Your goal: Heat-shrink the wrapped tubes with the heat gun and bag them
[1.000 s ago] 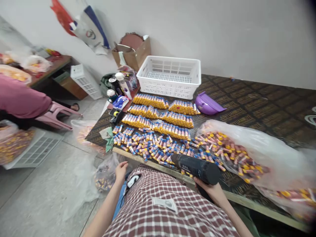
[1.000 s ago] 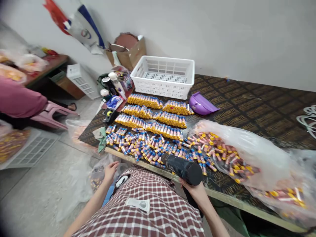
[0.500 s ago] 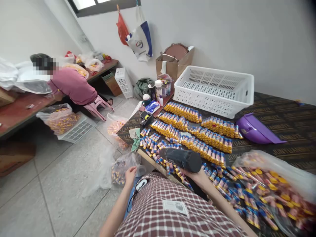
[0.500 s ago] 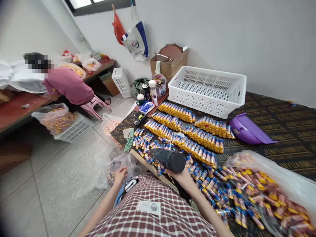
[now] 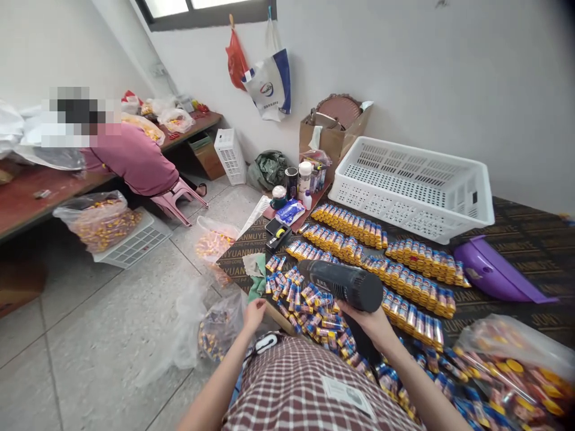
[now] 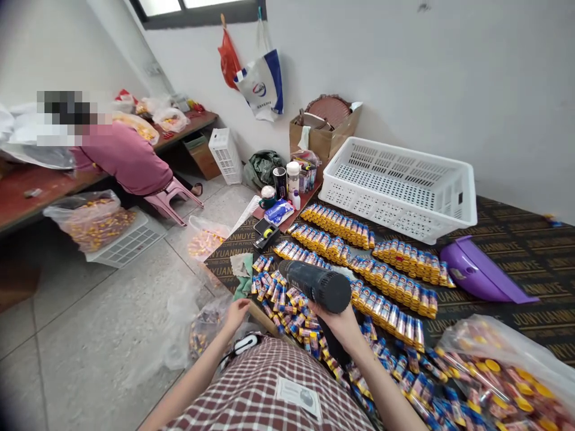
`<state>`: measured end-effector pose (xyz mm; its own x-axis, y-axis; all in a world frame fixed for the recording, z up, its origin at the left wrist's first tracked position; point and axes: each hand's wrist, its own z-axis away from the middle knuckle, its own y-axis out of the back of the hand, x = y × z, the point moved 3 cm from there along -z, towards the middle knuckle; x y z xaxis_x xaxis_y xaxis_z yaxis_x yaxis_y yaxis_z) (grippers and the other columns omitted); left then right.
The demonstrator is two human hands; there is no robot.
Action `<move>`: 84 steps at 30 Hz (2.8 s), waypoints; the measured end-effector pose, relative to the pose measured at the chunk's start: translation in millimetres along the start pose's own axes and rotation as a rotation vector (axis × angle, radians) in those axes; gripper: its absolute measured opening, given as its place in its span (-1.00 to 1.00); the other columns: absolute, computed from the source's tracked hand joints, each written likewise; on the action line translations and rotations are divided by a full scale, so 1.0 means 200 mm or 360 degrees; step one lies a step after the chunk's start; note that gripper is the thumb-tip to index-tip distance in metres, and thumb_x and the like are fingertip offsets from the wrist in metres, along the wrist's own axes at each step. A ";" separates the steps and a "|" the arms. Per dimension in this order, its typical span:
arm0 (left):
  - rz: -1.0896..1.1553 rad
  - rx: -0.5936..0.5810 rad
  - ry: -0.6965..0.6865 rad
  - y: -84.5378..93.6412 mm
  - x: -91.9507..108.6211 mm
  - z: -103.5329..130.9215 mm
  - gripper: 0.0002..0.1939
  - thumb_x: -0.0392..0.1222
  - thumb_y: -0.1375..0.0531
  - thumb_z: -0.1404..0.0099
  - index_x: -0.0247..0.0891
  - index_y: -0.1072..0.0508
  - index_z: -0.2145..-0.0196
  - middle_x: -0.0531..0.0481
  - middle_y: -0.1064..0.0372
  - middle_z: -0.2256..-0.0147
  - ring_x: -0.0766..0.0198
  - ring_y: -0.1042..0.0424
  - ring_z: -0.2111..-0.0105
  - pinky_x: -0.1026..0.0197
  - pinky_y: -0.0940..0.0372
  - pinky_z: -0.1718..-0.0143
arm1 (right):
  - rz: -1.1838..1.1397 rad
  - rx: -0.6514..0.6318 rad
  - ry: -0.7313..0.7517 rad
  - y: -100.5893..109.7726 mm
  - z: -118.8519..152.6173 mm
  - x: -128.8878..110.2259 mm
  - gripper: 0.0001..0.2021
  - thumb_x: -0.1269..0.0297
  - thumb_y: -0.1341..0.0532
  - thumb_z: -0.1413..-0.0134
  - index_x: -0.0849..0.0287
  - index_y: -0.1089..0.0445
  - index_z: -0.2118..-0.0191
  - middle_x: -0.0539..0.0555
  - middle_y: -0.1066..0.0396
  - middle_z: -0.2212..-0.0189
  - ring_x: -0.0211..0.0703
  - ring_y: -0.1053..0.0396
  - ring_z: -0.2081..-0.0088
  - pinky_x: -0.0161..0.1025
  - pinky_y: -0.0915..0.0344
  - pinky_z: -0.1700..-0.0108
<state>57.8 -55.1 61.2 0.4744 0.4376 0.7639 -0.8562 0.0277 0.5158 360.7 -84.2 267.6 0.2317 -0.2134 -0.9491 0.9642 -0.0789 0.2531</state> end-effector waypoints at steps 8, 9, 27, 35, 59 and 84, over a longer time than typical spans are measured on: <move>-0.0421 -0.0067 -0.0309 0.00 0.31 -0.56 -0.56 -0.41 0.02 -0.18 -0.41 -0.29 -0.03 -0.27 -0.23 -0.05 0.12 -0.20 -0.07 0.14 -0.05 -0.07 | 0.0126 -0.0048 -0.0169 -0.04 -0.05 -0.12 -0.69 0.04 -0.32 0.30 0.19 -0.46 0.46 0.11 -0.46 0.53 -0.01 -0.39 0.40 -0.13 -0.35 0.29; -0.0462 -0.0075 -0.0302 -0.01 0.32 -0.60 -0.57 -0.39 0.02 -0.18 -0.44 -0.29 -0.02 -0.32 -0.23 -0.04 0.07 -0.20 -0.06 0.11 -0.06 -0.05 | 0.0113 -0.0006 -0.0209 -0.04 -0.07 -0.12 -0.69 0.03 -0.31 0.29 0.19 -0.46 0.48 0.11 -0.46 0.52 -0.02 -0.39 0.41 -0.13 -0.35 0.30; -0.0364 0.0045 -0.0347 0.01 0.24 -0.60 -0.68 -0.32 -0.01 -0.16 -0.37 -0.43 0.16 -0.16 -0.42 0.16 0.17 -0.39 0.16 0.18 -0.22 0.09 | 0.0299 -0.0012 -0.0039 0.01 -0.38 -0.33 -0.67 0.04 -0.30 0.25 0.20 -0.45 0.40 0.04 -0.41 0.59 -0.11 -0.34 0.45 -0.20 -0.30 0.39; -0.0210 0.0296 -0.0343 0.07 0.14 -0.46 -0.69 -0.23 0.00 -0.12 -0.30 -0.46 0.25 -0.13 -0.44 0.22 0.15 -0.40 0.21 0.16 -0.23 0.12 | 0.0399 0.0051 -0.0083 0.22 -0.30 -0.32 -0.72 0.07 -0.30 0.24 0.21 -0.42 0.47 0.03 -0.40 0.60 -0.15 -0.32 0.49 -0.23 -0.28 0.40; -0.0335 0.0287 -0.0213 0.09 0.05 -0.12 -0.68 -0.19 -0.03 -0.08 -0.32 -0.47 0.25 -0.14 -0.46 0.27 0.13 -0.42 0.24 0.16 -0.26 0.18 | -0.0185 0.0438 -0.0537 0.67 0.15 0.09 -0.63 -0.02 -0.30 0.24 0.20 -0.29 0.45 0.01 -0.35 0.67 -0.21 -0.31 0.64 -0.31 -0.21 0.64; -0.0638 0.0254 -0.0233 -0.17 0.27 0.25 -0.74 -0.17 -0.08 -0.05 -0.23 -0.49 0.33 -0.05 -0.48 0.39 0.09 -0.43 0.34 0.17 -0.28 0.32 | -0.0532 0.1028 -0.0513 1.40 0.83 0.60 -0.65 0.01 -0.33 0.26 0.19 -0.38 0.41 0.07 -0.44 0.57 -0.16 -0.34 0.61 -0.23 -0.30 0.57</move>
<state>122.3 -77.3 104.6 0.7956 0.2888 0.5325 -0.5623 0.0250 0.8266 636.1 -292.5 256.2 -0.2008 -0.3423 -0.9179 0.6878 -0.7165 0.1168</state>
